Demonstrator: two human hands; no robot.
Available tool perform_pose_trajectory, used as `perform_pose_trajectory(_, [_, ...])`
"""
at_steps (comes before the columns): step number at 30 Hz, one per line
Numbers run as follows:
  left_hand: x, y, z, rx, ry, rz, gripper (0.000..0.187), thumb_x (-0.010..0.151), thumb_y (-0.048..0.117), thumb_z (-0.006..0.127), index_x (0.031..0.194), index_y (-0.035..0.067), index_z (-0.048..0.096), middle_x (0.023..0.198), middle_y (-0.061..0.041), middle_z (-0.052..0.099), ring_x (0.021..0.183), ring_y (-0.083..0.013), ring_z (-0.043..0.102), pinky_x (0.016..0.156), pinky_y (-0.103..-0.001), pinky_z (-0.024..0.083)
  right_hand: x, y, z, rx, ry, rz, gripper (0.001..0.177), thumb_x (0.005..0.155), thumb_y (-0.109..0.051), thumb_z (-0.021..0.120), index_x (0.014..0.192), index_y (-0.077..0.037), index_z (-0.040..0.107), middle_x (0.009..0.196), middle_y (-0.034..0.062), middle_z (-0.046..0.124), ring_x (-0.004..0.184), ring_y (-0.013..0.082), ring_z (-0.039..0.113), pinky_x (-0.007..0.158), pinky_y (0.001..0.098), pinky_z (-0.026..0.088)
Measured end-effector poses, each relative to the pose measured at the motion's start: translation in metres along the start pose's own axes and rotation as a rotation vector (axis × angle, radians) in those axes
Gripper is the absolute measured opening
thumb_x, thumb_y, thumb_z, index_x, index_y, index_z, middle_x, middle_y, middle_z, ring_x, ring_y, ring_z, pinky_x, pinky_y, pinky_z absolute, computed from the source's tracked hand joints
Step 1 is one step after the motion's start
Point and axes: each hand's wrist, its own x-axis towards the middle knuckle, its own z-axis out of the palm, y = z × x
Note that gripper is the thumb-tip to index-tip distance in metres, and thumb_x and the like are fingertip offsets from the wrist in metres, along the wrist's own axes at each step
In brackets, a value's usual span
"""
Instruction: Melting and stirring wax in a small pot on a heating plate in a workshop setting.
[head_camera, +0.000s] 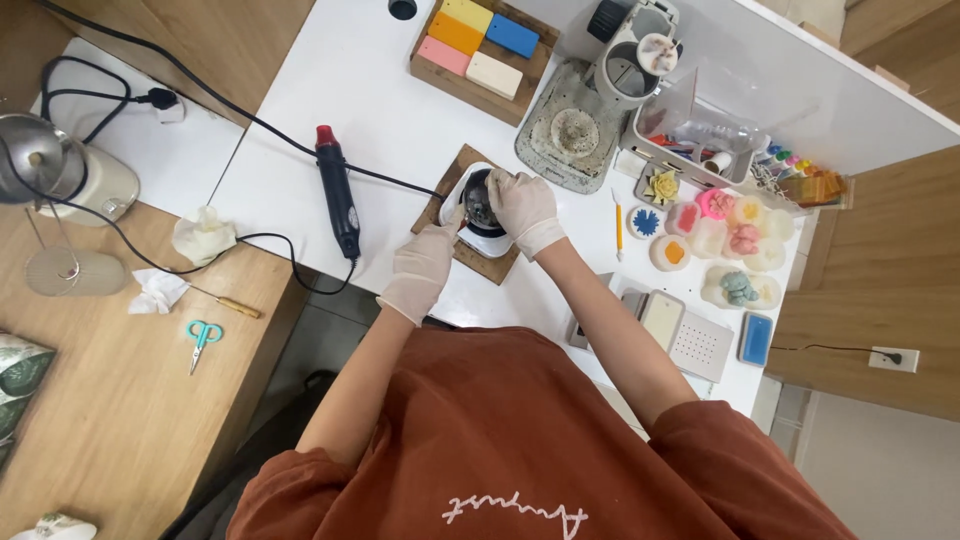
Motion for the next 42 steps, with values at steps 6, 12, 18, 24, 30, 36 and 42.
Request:
perform_pose_trajectory(6, [0.001,-0.006,0.007,-0.026,0.023,0.023,0.064,0.096,0.006,0.051,0.157,0.024,0.041,0.098,-0.016,0.070,0.081,-0.0327,0.071,0.068,-0.044,0.056,0.011,-0.005,-0.013,0.332,-0.143,0.356,0.026,0.100,-0.030,0.057,0.098,-0.008,0.071,0.072,0.0189,0.074,0.067,0.0349,0.073,0.065,0.0461,0.058])
perform_pose_trajectory(12, [0.001,0.001,0.006,-0.023,0.030,0.021,0.064,0.096,0.004,0.051,0.157,0.023,0.041,0.096,-0.016,0.069,0.079,-0.0334,0.071,0.065,-0.046,0.056,0.025,-0.007,-0.021,0.471,-0.217,0.410,0.033,0.099,-0.033,0.061,0.093,-0.002,0.074,0.070,0.0163,0.073,0.066,0.0298,0.073,0.067,0.0392,0.059])
perform_pose_trajectory(18, [0.000,0.001,-0.003,-0.019,0.028,0.032,0.063,0.098,0.003,0.049,0.158,0.021,0.040,0.092,-0.016,0.069,0.077,-0.0324,0.070,0.064,-0.045,0.056,0.040,-0.003,-0.039,0.629,-0.347,0.495,0.039,0.099,-0.035,0.061,0.089,0.000,0.073,0.067,0.0100,0.074,0.060,0.0207,0.072,0.064,0.0331,0.058])
perform_pose_trajectory(24, [-0.002,-0.002,0.002,-0.124,-0.003,0.024,0.061,0.100,0.005,0.050,0.158,0.021,0.039,0.093,-0.014,0.069,0.078,-0.0309,0.070,0.066,-0.044,0.055,0.035,0.000,-0.050,0.593,-0.379,0.442,0.042,0.100,-0.037,0.061,0.085,0.000,0.073,0.067,0.0100,0.074,0.063,0.0216,0.072,0.067,0.0344,0.058])
perform_pose_trajectory(30, [-0.002,0.000,-0.011,-0.070,0.009,0.047,0.065,0.097,0.004,0.051,0.158,0.023,0.039,0.099,-0.017,0.068,0.082,-0.0330,0.070,0.069,-0.044,0.055,0.031,0.011,-0.035,0.516,-0.420,0.382,0.038,0.099,-0.037,0.061,0.092,-0.002,0.073,0.067,0.0104,0.074,0.065,0.0227,0.073,0.068,0.0357,0.058])
perform_pose_trajectory(36, [-0.003,-0.005,-0.012,-0.041,-0.016,0.056,0.061,0.100,0.009,0.051,0.158,0.024,0.039,0.099,-0.020,0.068,0.084,-0.0360,0.069,0.071,-0.046,0.055,0.032,-0.006,-0.053,0.650,-0.284,0.414,0.035,0.102,-0.033,0.058,0.096,-0.002,0.073,0.065,0.0103,0.072,0.063,0.0216,0.074,0.067,0.0349,0.058])
perform_pose_trajectory(42, [-0.003,-0.003,-0.019,-0.016,-0.017,0.068,0.056,0.103,0.011,0.049,0.158,0.022,0.041,0.097,-0.020,0.068,0.084,-0.0361,0.069,0.070,-0.047,0.055,0.038,-0.026,-0.072,0.764,-0.303,0.506,0.036,0.101,-0.033,0.055,0.095,-0.002,0.072,0.065,0.0098,0.073,0.062,0.0223,0.076,0.066,0.0344,0.059])
